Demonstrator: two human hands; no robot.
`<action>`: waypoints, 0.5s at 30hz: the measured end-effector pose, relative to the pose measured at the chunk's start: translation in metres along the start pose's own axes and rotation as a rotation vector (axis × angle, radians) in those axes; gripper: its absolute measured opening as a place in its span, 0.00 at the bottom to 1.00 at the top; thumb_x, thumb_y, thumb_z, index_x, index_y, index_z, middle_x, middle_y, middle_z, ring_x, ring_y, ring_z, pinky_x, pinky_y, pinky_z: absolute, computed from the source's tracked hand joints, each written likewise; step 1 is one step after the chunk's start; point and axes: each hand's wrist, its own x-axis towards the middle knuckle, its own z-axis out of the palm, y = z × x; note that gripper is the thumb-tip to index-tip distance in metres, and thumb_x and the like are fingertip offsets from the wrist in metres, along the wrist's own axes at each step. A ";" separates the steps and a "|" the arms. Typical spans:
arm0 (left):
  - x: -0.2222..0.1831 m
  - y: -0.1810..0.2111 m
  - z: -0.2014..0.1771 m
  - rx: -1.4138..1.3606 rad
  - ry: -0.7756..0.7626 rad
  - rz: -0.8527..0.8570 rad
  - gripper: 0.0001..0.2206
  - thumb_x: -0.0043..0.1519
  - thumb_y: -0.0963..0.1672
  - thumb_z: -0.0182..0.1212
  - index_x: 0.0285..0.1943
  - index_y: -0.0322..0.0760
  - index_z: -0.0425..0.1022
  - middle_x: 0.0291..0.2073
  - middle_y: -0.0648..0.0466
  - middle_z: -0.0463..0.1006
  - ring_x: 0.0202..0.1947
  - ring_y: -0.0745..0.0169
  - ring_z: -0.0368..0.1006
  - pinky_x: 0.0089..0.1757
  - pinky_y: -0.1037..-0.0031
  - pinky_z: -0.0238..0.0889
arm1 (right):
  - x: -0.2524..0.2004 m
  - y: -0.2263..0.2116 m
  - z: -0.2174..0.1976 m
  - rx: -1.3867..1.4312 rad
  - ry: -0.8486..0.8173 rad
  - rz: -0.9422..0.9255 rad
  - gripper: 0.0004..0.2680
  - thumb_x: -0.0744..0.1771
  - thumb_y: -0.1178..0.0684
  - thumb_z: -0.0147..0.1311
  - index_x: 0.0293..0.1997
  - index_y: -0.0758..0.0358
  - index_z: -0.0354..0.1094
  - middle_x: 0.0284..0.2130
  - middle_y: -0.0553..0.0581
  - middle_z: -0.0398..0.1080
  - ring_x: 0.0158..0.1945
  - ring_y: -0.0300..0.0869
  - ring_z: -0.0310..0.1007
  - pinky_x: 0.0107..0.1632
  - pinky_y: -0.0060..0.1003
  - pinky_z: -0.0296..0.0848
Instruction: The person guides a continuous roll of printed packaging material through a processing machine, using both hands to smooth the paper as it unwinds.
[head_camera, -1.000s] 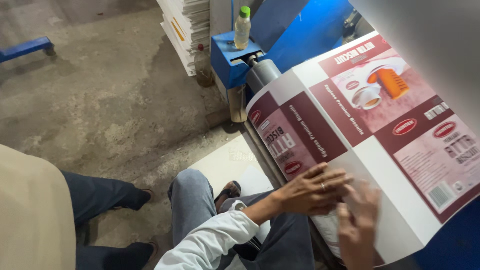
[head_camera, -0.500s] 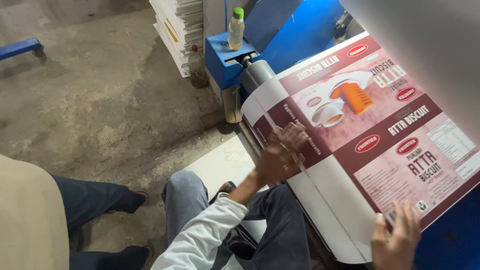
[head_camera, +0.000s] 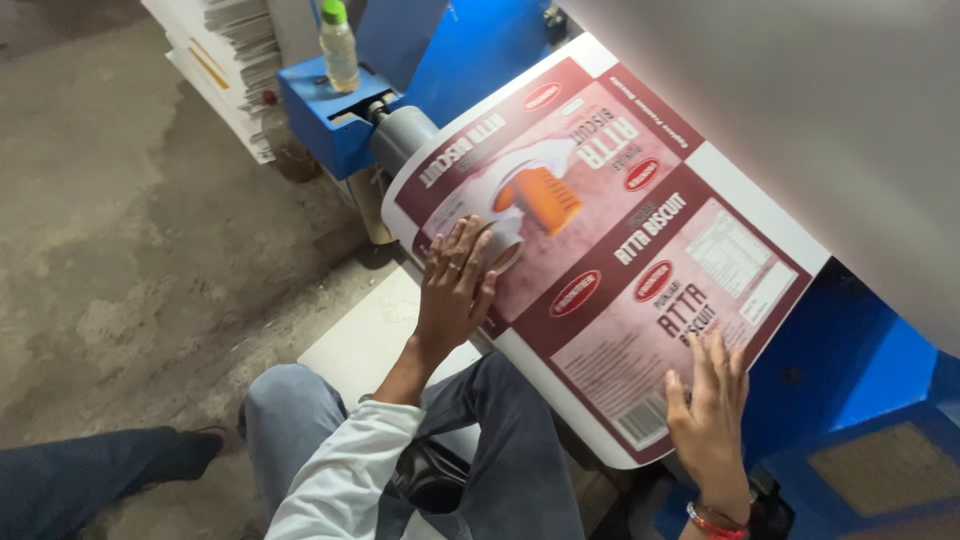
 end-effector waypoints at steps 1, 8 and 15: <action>0.000 0.003 0.000 -0.044 0.009 0.026 0.25 0.66 0.44 0.57 0.74 0.33 0.64 0.74 0.41 0.61 0.76 0.42 0.55 0.72 0.50 0.42 | 0.003 0.000 0.002 -0.019 0.035 0.035 0.21 0.68 0.49 0.47 0.71 0.58 0.55 0.75 0.66 0.43 0.80 0.62 0.31 0.75 0.57 0.32; -0.020 0.068 0.027 -0.266 -0.278 0.367 0.27 0.66 0.47 0.62 0.75 0.38 0.66 0.76 0.45 0.60 0.77 0.49 0.54 0.73 0.52 0.38 | -0.013 -0.059 0.045 -0.053 -0.016 -0.479 0.23 0.70 0.52 0.43 0.75 0.65 0.45 0.76 0.68 0.46 0.81 0.60 0.33 0.78 0.58 0.35; -0.007 -0.015 0.003 -0.004 -0.057 -0.003 0.24 0.67 0.44 0.53 0.74 0.34 0.63 0.75 0.43 0.58 0.77 0.44 0.50 0.71 0.46 0.33 | 0.006 -0.002 0.010 -0.057 -0.032 0.008 0.24 0.68 0.43 0.47 0.72 0.60 0.52 0.75 0.66 0.43 0.78 0.55 0.33 0.74 0.55 0.30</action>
